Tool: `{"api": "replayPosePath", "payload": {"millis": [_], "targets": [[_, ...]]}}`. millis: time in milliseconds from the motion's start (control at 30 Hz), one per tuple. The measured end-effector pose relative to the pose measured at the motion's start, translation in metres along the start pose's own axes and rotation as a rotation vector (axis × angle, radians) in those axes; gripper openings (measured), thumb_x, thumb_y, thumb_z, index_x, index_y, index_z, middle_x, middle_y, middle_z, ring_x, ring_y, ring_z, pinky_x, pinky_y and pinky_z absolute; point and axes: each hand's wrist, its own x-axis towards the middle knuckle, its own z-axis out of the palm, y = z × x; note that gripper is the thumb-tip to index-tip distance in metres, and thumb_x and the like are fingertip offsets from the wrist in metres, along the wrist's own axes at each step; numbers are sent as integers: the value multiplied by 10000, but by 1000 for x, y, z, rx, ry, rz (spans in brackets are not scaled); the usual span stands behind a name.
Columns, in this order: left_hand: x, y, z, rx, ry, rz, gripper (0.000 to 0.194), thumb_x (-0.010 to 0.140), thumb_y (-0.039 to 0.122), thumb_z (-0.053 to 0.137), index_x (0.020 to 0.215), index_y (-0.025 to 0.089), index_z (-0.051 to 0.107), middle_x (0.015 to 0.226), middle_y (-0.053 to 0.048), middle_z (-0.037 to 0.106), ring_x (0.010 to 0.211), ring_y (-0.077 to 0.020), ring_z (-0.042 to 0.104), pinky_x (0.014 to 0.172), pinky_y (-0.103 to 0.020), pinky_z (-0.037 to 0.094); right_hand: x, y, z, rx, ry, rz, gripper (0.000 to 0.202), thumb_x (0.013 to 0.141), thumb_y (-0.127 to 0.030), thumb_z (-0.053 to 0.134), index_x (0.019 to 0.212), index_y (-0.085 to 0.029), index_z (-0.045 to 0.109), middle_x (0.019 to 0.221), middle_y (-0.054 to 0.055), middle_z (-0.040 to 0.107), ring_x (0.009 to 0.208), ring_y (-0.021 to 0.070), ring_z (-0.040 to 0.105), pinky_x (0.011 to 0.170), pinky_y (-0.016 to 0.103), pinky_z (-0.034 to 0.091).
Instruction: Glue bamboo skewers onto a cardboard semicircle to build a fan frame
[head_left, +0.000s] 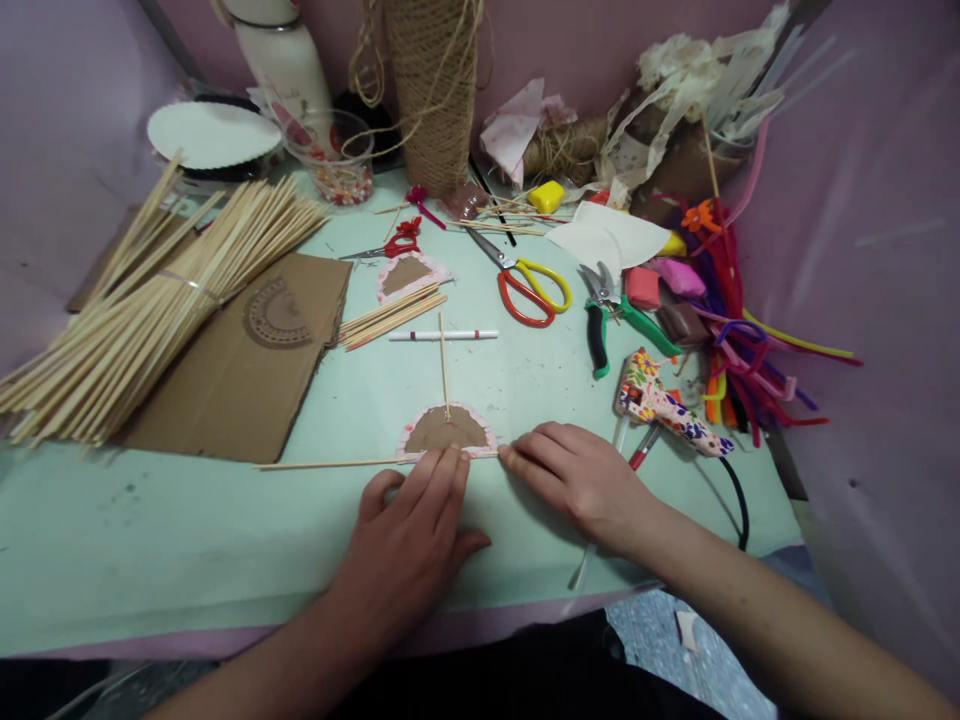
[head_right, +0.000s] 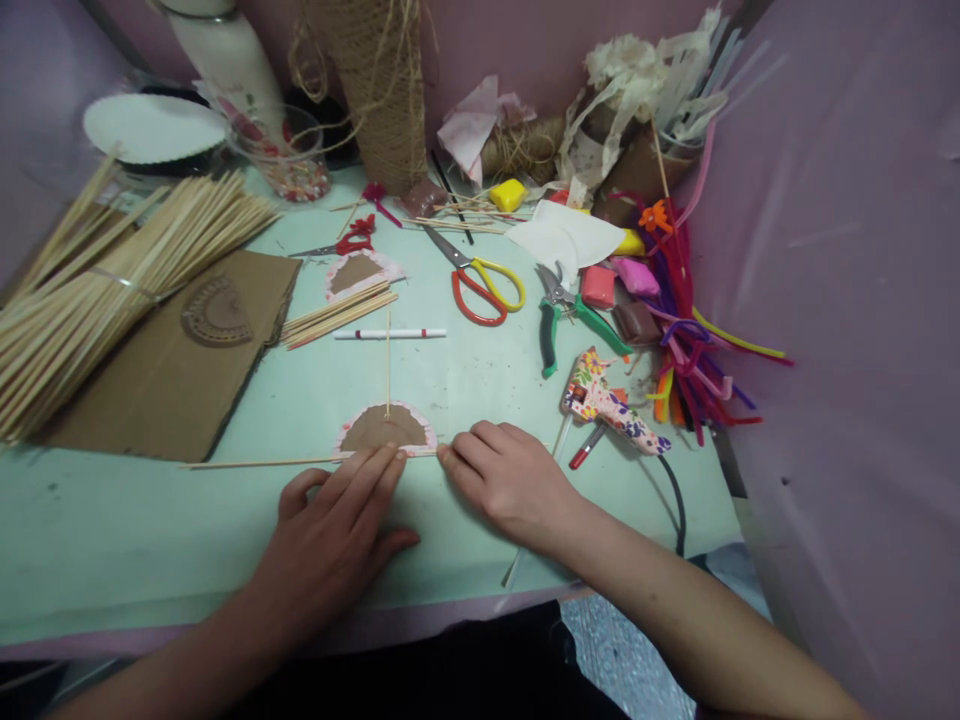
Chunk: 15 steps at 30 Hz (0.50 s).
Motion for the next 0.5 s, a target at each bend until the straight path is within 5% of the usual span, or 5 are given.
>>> {"api": "replayPosePath", "payload": {"millis": [500], "targets": [[-1, 0, 1, 0, -18, -7, 458, 988, 410, 395, 1262, 109, 605, 1309, -129, 629, 1175, -252, 561, 896, -379, 335, -1, 1, 0, 11, -7, 1, 237, 964, -146, 479, 1116, -70, 644, 886, 110, 658, 844, 203, 536, 663, 323, 441]]}}
